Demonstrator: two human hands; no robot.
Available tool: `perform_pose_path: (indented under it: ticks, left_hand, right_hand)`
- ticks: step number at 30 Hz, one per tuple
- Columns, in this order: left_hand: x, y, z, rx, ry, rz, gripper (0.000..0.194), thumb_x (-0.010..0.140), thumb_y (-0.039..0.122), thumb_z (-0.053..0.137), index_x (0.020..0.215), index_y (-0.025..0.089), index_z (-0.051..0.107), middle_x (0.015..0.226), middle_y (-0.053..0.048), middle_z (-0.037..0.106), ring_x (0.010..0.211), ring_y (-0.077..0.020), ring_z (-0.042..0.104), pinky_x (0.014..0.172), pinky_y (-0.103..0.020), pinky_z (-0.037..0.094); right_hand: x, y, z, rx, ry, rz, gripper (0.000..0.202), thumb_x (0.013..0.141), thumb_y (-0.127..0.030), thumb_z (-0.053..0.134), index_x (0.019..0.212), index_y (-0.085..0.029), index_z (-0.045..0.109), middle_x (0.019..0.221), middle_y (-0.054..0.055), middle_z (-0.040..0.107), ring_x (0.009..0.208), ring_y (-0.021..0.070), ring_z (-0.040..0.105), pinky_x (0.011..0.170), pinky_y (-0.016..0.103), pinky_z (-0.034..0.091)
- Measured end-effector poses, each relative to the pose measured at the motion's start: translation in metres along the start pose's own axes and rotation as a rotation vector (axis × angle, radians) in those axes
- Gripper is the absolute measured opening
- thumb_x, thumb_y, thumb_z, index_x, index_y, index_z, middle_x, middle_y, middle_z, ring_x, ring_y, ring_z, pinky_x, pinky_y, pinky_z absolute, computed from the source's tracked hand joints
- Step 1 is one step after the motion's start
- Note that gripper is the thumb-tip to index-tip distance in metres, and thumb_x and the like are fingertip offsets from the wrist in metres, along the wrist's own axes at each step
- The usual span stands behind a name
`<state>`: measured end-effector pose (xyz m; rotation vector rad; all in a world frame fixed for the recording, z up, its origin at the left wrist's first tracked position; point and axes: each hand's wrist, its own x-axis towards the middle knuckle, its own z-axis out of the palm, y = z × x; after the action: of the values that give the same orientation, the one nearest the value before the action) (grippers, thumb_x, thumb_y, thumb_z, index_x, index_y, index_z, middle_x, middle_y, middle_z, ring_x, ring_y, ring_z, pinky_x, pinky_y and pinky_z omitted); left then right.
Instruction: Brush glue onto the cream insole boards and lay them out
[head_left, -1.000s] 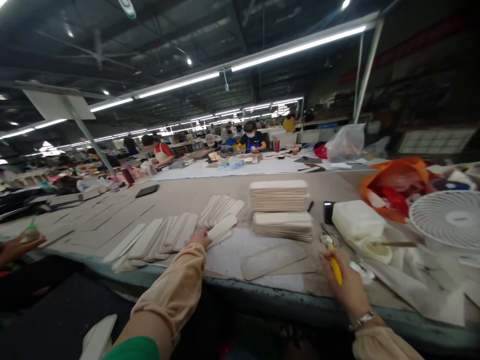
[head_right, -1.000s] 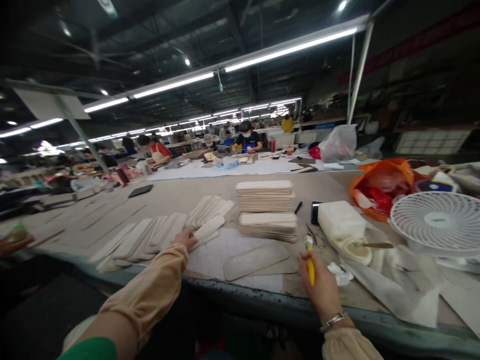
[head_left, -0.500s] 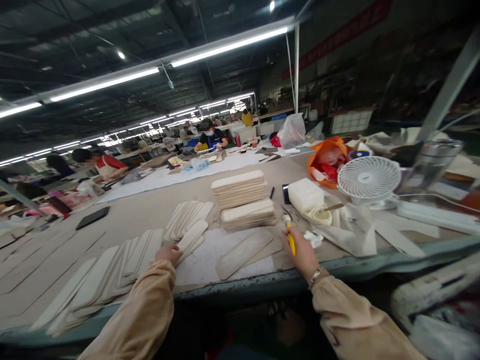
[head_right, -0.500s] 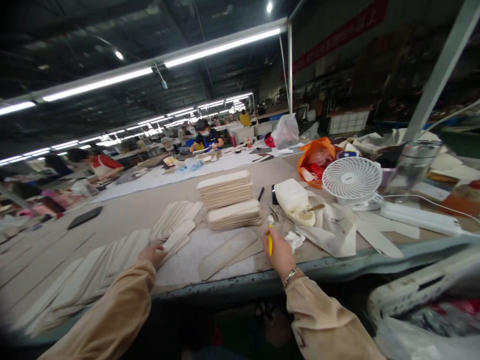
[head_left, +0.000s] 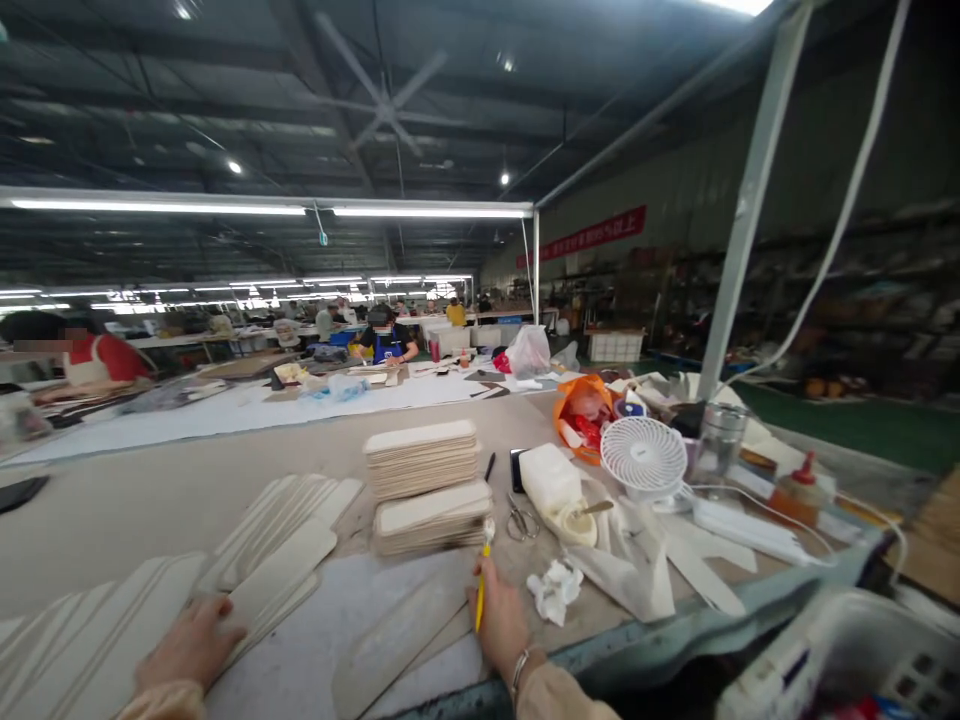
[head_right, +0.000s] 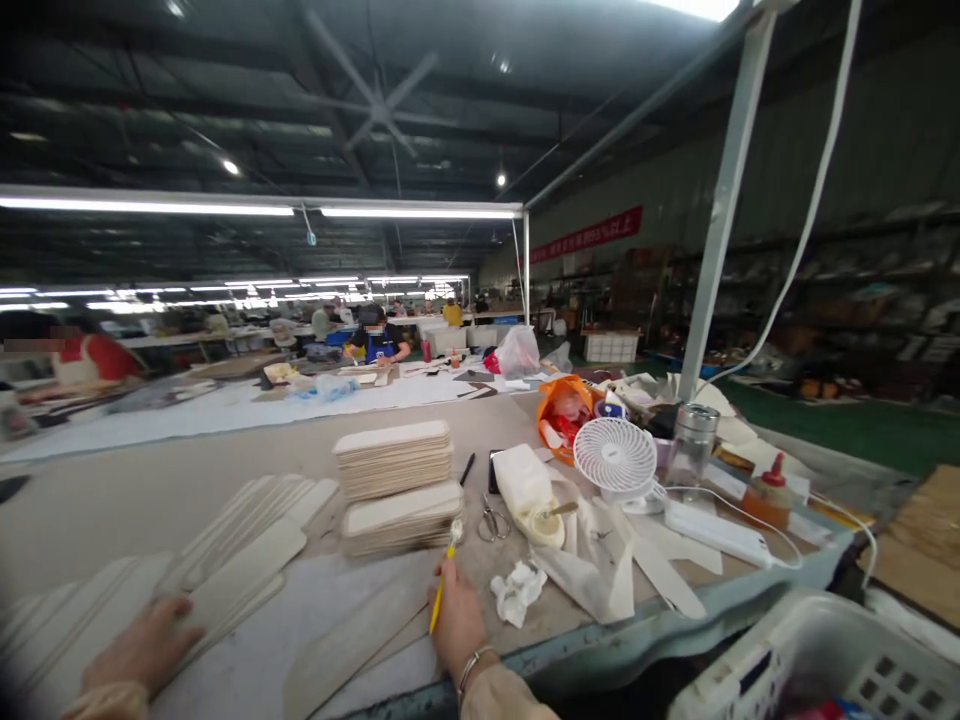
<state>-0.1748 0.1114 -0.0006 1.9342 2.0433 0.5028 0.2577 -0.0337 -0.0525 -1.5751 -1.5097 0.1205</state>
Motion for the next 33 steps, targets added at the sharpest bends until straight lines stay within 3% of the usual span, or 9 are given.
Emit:
perform_pose_path:
  ticks: [4, 9, 12, 15, 18, 21, 24, 28, 33]
  left_hand:
    - [-0.011, -0.004, -0.001, -0.212, 0.279, -0.081, 0.027, 0.057, 0.045, 0.052, 0.081, 0.032, 0.049, 0.084, 0.004, 0.072, 0.112, -0.0344, 0.059, 0.099, -0.049, 0.043]
    - [-0.048, 0.022, -0.015, -0.489, 0.314, -0.068, 0.048, 0.065, 0.055, 0.057, 0.106, 0.032, 0.058, 0.104, 0.001, 0.072, 0.118, -0.0342, 0.057, 0.102, -0.047, 0.044]
    - [-0.071, 0.054, -0.017, -0.646, 0.248, 0.039, 0.052, 0.068, 0.056, 0.06, 0.113, 0.029, 0.062, 0.114, 0.002, 0.07, 0.119, -0.0305, 0.056, 0.103, -0.043, 0.045]
    - [-0.091, 0.094, -0.017, -0.756, 0.134, 0.177, 0.05, 0.074, 0.052, 0.058, 0.115, 0.025, 0.065, 0.119, 0.0, 0.068, 0.117, -0.0266, 0.058, 0.101, -0.035, 0.047]
    - [-0.107, 0.129, -0.013, -0.684, -0.111, 0.365, 0.04, 0.078, 0.046, 0.059, 0.11, 0.025, 0.069, 0.114, -0.001, 0.07, 0.11, -0.0241, 0.061, 0.098, -0.031, 0.048]
    - [-0.119, 0.151, -0.001, -0.571, -0.379, 0.537, 0.034, 0.08, 0.036, 0.058, 0.11, 0.027, 0.07, 0.11, -0.001, 0.071, 0.102, -0.0211, 0.064, 0.093, -0.028, 0.049]
    - [-0.127, 0.16, 0.016, -0.545, -0.514, 0.582, 0.035, 0.079, 0.032, 0.057, 0.111, 0.024, 0.07, 0.106, -0.003, 0.072, 0.091, -0.0183, 0.065, 0.084, -0.026, 0.051]
    - [-0.129, 0.156, 0.024, -0.563, -0.651, 0.569, 0.037, 0.077, 0.032, 0.061, 0.111, 0.019, 0.069, 0.103, -0.005, 0.071, 0.089, -0.0183, 0.063, 0.082, -0.027, 0.049]
    - [-0.113, 0.13, 0.022, -0.808, -0.72, 0.37, 0.056, 0.07, 0.034, 0.072, 0.122, 0.016, 0.06, 0.082, 0.0, 0.064, 0.069, -0.0119, 0.058, 0.065, -0.024, 0.048]
  right_hand:
    - [-0.001, -0.003, 0.0, -0.012, 0.042, 0.013, 0.024, 0.079, -0.009, 0.049, 0.099, -0.022, 0.048, 0.083, 0.004, 0.064, 0.078, 0.0227, 0.066, 0.067, 0.031, 0.05]
    - [-0.004, -0.003, -0.004, 0.052, 0.058, 0.0, 0.013, 0.084, -0.017, 0.047, 0.095, -0.022, 0.048, 0.081, 0.004, 0.064, 0.074, 0.0222, 0.066, 0.065, 0.032, 0.051]
    - [-0.006, -0.002, -0.009, 0.109, 0.047, 0.005, 0.01, 0.087, -0.022, 0.048, 0.097, -0.023, 0.048, 0.085, 0.004, 0.066, 0.077, 0.0218, 0.067, 0.067, 0.032, 0.053]
    - [-0.006, -0.008, -0.019, 0.229, 0.086, -0.001, 0.011, 0.087, -0.03, 0.052, 0.095, -0.024, 0.047, 0.103, 0.008, 0.067, 0.096, 0.0237, 0.066, 0.082, 0.037, 0.052]
    - [-0.005, -0.022, -0.026, 0.49, 0.173, 0.077, 0.021, 0.086, -0.041, 0.057, 0.094, -0.025, 0.045, 0.115, 0.009, 0.064, 0.11, 0.0243, 0.061, 0.094, 0.039, 0.047]
    - [-0.007, -0.038, -0.028, 0.792, 0.206, 0.217, 0.03, 0.084, -0.05, 0.059, 0.093, -0.026, 0.044, 0.115, 0.01, 0.064, 0.104, 0.0249, 0.063, 0.091, 0.041, 0.05]
    - [-0.013, -0.05, -0.028, 0.972, 0.119, 0.301, 0.035, 0.082, -0.054, 0.06, 0.094, -0.026, 0.043, 0.117, 0.01, 0.062, 0.084, 0.022, 0.066, 0.071, 0.038, 0.056]
    - [-0.017, -0.055, -0.038, 0.848, 0.008, 0.297, 0.042, 0.072, -0.042, 0.075, 0.092, -0.025, 0.042, 0.103, 0.004, 0.062, 0.07, 0.015, 0.061, 0.063, 0.028, 0.053]
    - [-0.005, -0.038, -0.044, 0.598, 0.149, 0.378, 0.049, 0.065, -0.043, 0.079, 0.089, -0.024, 0.041, 0.071, -0.006, 0.054, 0.057, 0.0127, 0.056, 0.054, 0.025, 0.047]
